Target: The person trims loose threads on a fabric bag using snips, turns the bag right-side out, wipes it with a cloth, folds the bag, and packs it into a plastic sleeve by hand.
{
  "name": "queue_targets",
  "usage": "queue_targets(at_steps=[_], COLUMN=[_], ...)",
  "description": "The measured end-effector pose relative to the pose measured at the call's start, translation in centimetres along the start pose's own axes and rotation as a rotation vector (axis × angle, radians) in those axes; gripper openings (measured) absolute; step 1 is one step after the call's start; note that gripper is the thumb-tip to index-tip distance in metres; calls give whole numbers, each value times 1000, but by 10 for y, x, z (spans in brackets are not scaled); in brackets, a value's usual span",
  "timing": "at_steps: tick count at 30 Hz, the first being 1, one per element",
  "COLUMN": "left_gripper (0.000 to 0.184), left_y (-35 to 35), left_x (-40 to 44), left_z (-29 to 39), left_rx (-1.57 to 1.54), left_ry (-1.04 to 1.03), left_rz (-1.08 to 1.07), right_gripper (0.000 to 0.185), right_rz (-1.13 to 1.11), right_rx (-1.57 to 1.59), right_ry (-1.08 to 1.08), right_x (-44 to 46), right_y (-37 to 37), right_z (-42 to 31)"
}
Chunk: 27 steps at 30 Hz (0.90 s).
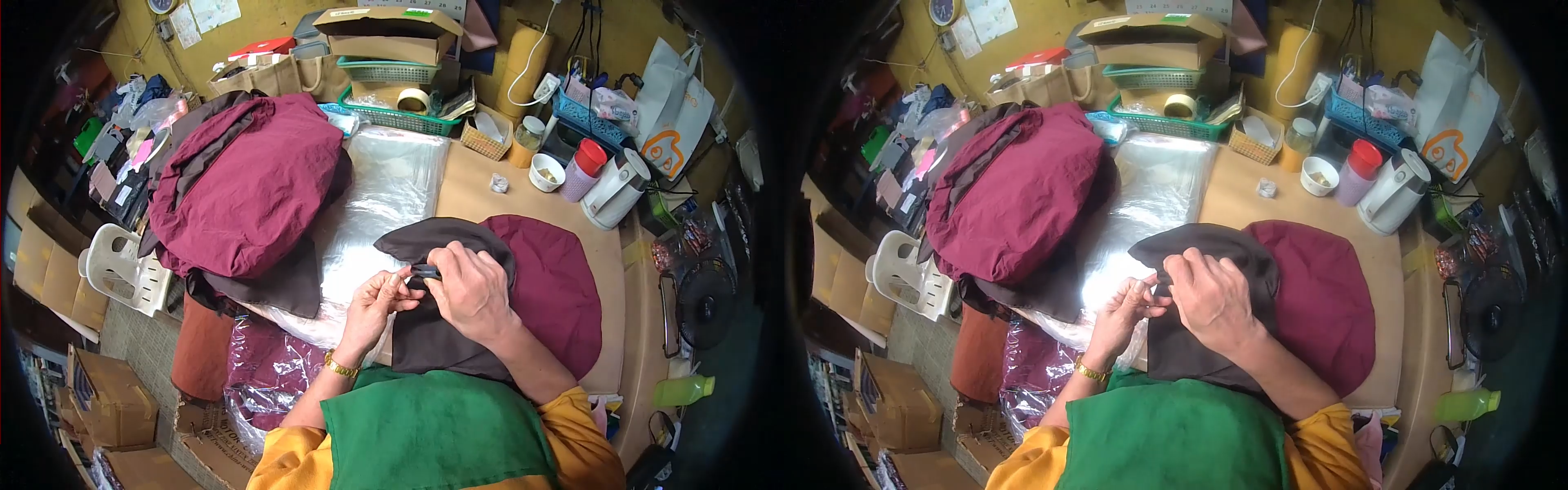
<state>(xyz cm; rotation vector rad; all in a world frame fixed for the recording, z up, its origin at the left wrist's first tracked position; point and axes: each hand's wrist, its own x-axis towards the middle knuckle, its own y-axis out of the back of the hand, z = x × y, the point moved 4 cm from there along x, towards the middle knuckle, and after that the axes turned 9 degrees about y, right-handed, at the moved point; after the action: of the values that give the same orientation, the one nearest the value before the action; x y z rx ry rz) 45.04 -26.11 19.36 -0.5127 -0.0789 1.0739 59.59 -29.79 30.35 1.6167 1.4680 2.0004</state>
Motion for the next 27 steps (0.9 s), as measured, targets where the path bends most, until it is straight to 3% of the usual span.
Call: queue_targets(at_steps=[3, 5, 12, 14, 18, 20, 27], left_gripper=[29, 29, 27, 27, 29, 29, 28], left_y=[-4, -7, -15, -13, -9, -8, -13], left_x=[1, 1, -2, -2, 0, 1, 0], left_z=[0, 1, 1, 0, -3, -5, 1], left_rx=[2, -4, -31, -55, -149, -138, -82], left_ry=[11, 4, 12, 19, 16, 12, -15], left_rz=[8, 7, -24, -23, -14, -10, -27], right_gripper=[22, 36, 32, 23, 22, 33, 26], right_rz=[-15, -14, 4, 82, 65, 45, 92], right_rx=[27, 30, 27, 35, 72, 21, -29], right_ry=[10, 32, 14, -24, -50, -4, -11], right_x=[-3, -2, -7, -9, -11, -11, -10], right_y=[2, 4, -4, -1, 4, 1, -3], right_z=[-2, -5, 4, 7, 0, -3, 1])
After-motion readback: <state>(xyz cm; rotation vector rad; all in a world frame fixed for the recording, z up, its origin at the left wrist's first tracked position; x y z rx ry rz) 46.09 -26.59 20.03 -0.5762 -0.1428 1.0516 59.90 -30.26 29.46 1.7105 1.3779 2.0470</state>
